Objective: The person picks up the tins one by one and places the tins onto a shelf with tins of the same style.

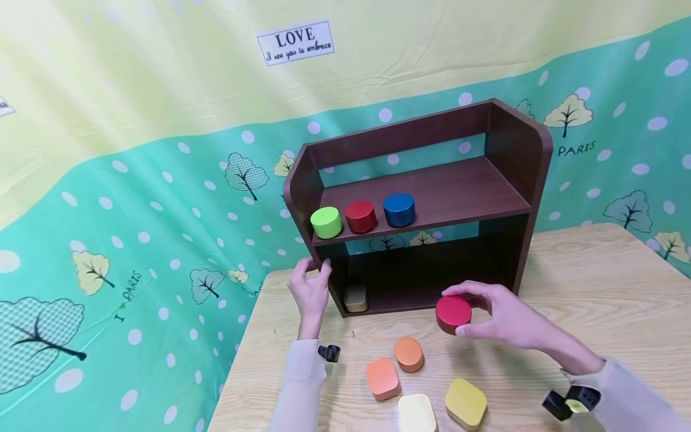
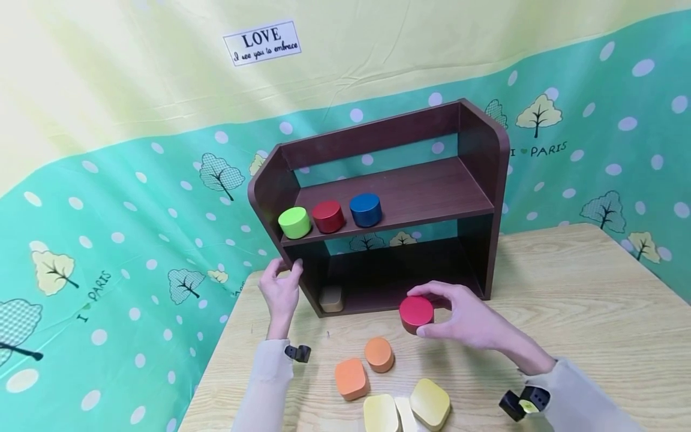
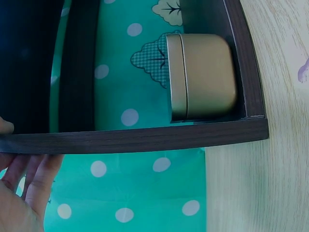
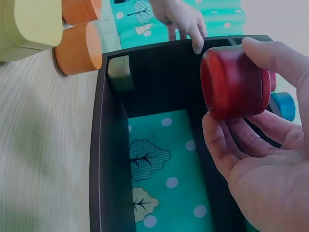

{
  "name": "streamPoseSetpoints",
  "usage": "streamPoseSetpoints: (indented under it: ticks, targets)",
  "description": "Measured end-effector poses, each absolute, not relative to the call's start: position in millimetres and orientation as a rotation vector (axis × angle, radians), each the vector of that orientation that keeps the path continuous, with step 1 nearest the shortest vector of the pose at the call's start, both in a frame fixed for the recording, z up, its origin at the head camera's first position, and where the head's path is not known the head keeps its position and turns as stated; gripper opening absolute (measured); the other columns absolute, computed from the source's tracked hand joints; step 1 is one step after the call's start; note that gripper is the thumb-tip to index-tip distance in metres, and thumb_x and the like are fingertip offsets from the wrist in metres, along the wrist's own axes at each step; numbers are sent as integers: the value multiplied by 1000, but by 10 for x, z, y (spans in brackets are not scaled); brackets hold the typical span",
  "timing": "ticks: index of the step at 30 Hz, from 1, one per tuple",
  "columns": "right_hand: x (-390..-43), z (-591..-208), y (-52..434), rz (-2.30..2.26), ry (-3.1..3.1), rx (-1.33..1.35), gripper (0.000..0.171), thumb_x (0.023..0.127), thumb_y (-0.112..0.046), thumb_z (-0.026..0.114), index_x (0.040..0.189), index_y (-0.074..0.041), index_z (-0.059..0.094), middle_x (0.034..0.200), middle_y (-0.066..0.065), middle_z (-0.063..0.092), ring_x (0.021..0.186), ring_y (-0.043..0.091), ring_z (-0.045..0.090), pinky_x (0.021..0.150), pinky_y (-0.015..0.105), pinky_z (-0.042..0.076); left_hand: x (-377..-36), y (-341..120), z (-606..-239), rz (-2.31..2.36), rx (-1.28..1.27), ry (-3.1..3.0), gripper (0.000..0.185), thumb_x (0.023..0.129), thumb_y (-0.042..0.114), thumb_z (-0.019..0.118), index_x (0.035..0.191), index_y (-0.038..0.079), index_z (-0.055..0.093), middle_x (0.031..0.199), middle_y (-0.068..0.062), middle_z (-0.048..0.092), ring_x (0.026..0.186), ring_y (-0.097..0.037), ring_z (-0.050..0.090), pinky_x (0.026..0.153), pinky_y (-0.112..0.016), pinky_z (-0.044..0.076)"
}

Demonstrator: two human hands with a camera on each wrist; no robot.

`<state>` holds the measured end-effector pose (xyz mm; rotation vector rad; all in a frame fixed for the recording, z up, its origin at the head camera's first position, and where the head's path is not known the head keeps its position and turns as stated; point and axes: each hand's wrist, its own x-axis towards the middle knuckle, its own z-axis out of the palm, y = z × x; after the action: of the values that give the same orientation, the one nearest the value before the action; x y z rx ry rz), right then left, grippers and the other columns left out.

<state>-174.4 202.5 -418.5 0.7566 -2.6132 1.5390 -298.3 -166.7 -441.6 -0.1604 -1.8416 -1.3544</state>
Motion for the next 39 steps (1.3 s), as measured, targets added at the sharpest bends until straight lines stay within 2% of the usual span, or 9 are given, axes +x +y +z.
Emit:
streamPoseSetpoints:
  ticks: [7, 18, 27, 30, 35, 39]
  targets:
    - [-1776, -4108, 2074, 1542, -2591, 762, 59, 85, -20, 92, 140, -15, 69, 128, 3, 74, 111, 3, 65, 93, 22, 58, -2994, -1663, -4429, -1342, -162, -1839, 4, 88, 2, 82, 90, -1, 80, 87, -20, 79, 84, -32, 71, 87, -32, 50]
    - [-1815, -3977, 2074, 1549, -2590, 769, 62, 86, -20, 91, 142, -12, 67, 130, 9, 73, 110, 8, 66, 88, 24, 61, -2987, -1659, -4421, -1350, -160, -1834, 5, 88, 2, 83, 91, -1, 80, 87, -19, 79, 85, -31, 71, 86, -41, 53]
    - [-1862, -3865, 2089, 1535, -2562, 773, 60, 87, -18, 90, 142, -11, 67, 128, 10, 73, 107, 8, 67, 84, 25, 62, -2991, -1633, -4407, -1322, -141, -1824, 9, 87, -2, 82, 90, -9, 77, 86, -26, 78, 84, -38, 71, 85, -51, 52]
    - [-1875, -3812, 2107, 1520, -2559, 761, 62, 86, -18, 90, 143, -12, 67, 130, 11, 72, 108, 11, 67, 84, 26, 62, -2989, -1624, -4403, -1320, -143, -1821, 12, 87, -1, 82, 89, -11, 76, 86, -27, 77, 83, -40, 71, 84, -47, 52]
    - [-1908, -3718, 2140, 1489, -2570, 741, 64, 86, -19, 91, 145, -13, 66, 133, 10, 71, 112, 14, 66, 86, 25, 62, -2989, -1645, -4413, -1311, -133, -1840, 7, 87, 0, 82, 88, -5, 78, 86, -23, 78, 84, -35, 71, 84, -31, 50]
    - [-1938, -3654, 2154, 1471, -2584, 731, 63, 87, -19, 91, 145, -13, 66, 133, 10, 71, 111, 15, 67, 85, 26, 61, -2979, -1645, -4408, -1318, -144, -1843, 3, 88, 1, 82, 89, -1, 80, 86, -20, 79, 84, -33, 72, 84, -32, 51]
